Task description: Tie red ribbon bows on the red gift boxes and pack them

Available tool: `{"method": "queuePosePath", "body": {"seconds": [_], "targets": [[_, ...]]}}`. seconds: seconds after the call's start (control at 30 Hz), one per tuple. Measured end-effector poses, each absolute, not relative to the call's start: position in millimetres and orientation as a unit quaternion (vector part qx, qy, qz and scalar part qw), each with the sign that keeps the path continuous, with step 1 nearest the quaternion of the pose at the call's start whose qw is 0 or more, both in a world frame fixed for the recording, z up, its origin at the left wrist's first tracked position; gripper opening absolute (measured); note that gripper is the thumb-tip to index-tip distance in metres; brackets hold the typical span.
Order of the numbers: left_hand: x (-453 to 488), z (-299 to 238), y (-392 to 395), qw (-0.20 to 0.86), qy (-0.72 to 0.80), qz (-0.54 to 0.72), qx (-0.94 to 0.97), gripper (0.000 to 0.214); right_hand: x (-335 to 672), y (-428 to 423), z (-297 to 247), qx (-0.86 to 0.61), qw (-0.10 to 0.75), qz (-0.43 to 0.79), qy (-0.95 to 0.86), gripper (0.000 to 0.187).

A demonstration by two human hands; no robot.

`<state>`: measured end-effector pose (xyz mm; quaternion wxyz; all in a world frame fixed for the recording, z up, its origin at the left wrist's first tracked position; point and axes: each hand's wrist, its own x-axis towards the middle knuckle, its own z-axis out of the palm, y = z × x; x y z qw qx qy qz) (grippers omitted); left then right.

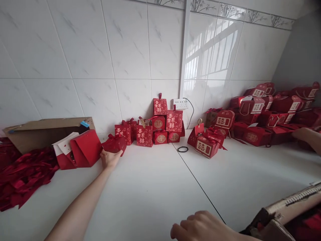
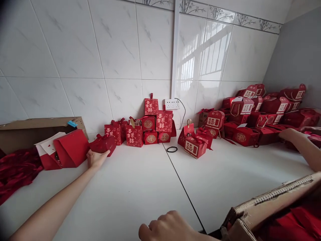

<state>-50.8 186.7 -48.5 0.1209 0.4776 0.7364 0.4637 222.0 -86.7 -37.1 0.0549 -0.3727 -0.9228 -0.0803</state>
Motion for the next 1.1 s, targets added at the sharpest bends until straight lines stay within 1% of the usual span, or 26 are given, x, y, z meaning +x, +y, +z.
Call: {"method": "queuePosePath", "body": {"seconds": [0.07,0.13,0.17,0.2,0.23,0.3,0.33,0.4,0.43,0.5,0.57,0.63,0.7,0.8,0.87,0.9,1.0,1.1], "targets": [[-44,-50,168,0.149,0.709,0.458,0.516,0.074,220,-93,-15,-0.414,0.053,0.025,-0.908,0.029],[-31,-54,141,0.182,0.665,0.448,0.569,0.056,220,-97,9,-0.469,0.059,0.140,-0.870,0.040],[-21,-57,126,0.202,0.636,0.446,0.596,0.052,220,-97,18,-0.499,0.062,0.196,-0.842,0.044],[-10,-58,110,0.224,0.607,0.444,0.620,0.053,222,-96,24,-0.528,0.068,0.239,-0.812,0.048],[3,-59,95,0.250,0.570,0.443,0.645,0.060,224,-93,28,-0.550,0.080,0.269,-0.787,0.053],[34,-58,66,0.288,0.465,0.479,0.687,0.074,231,-84,27,-0.596,0.109,0.294,-0.739,0.067],[51,-56,55,0.291,0.430,0.495,0.697,0.075,236,-79,24,-0.620,0.128,0.297,-0.715,0.077],[84,-52,37,0.308,0.374,0.525,0.700,0.075,245,-70,18,-0.657,0.191,0.297,-0.666,0.092],[99,-50,31,0.320,0.356,0.534,0.697,0.076,249,-65,16,-0.661,0.235,0.298,-0.647,0.095],[121,-51,23,0.333,0.353,0.540,0.688,0.076,255,-59,14,-0.639,0.321,0.307,-0.628,0.088],[133,-58,19,0.332,0.361,0.527,0.694,0.072,258,-53,15,-0.602,0.363,0.327,-0.632,0.076],[133,-66,18,0.333,0.346,0.508,0.715,0.067,260,-49,16,-0.590,0.360,0.338,-0.638,0.070],[124,-70,21,0.348,0.313,0.490,0.736,0.059,263,-45,15,-0.606,0.353,0.338,-0.628,0.070],[106,-65,29,0.392,0.295,0.467,0.736,0.035,267,-43,13,-0.626,0.357,0.361,-0.591,0.070],[99,-58,35,0.423,0.299,0.461,0.720,0.017,268,-42,11,-0.633,0.355,0.364,-0.584,0.062],[98,-56,37,0.431,0.304,0.471,0.707,0.016,269,-42,10,-0.637,0.350,0.353,-0.589,0.055],[98,-55,41,0.445,0.313,0.515,0.662,0.031,268,-42,6,-0.651,0.321,0.307,-0.615,0.032],[101,-59,42,0.476,0.323,0.513,0.638,0.043,268,-41,3,-0.663,0.278,0.293,-0.631,0.024]]}}
